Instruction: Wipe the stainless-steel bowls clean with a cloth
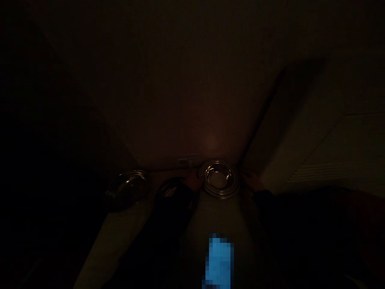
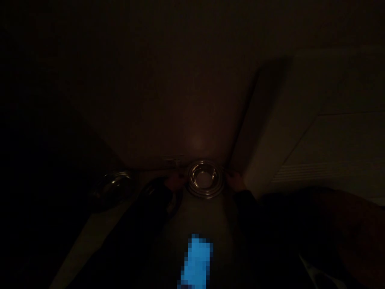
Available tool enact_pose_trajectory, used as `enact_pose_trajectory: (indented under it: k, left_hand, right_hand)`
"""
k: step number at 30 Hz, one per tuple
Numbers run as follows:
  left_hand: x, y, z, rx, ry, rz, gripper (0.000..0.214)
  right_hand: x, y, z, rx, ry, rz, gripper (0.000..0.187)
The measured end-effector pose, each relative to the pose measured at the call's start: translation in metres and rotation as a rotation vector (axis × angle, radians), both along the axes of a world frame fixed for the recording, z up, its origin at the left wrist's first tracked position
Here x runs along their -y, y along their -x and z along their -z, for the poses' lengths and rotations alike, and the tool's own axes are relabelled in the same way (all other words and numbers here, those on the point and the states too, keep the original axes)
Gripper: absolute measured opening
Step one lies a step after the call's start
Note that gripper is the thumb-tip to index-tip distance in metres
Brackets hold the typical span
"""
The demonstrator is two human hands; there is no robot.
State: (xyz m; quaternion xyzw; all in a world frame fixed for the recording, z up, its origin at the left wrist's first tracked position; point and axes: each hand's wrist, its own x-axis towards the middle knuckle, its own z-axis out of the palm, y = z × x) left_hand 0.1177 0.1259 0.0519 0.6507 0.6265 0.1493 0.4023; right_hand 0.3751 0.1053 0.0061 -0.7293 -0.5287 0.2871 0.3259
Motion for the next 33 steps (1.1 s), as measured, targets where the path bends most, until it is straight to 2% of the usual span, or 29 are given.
enact_pose_trajectory:
  k: [11,23,33]
  left_hand:
    - [0.008,-0.002,-0.015,0.039,0.03,0.002,0.031]
    - [0.013,0.011,-0.036,0.089,-0.047,-0.035,0.034]
    - [0.027,0.037,-0.061,0.135,-0.124,-0.067,0.031]
  right_hand:
    - [0.01,-0.004,-0.01,0.005,0.023,-0.016,0.03]
    - [0.023,-0.004,-0.048,0.006,-0.102,-0.054,0.03]
    - [0.036,0.025,-0.084,-0.07,-0.138,-0.083,0.027]
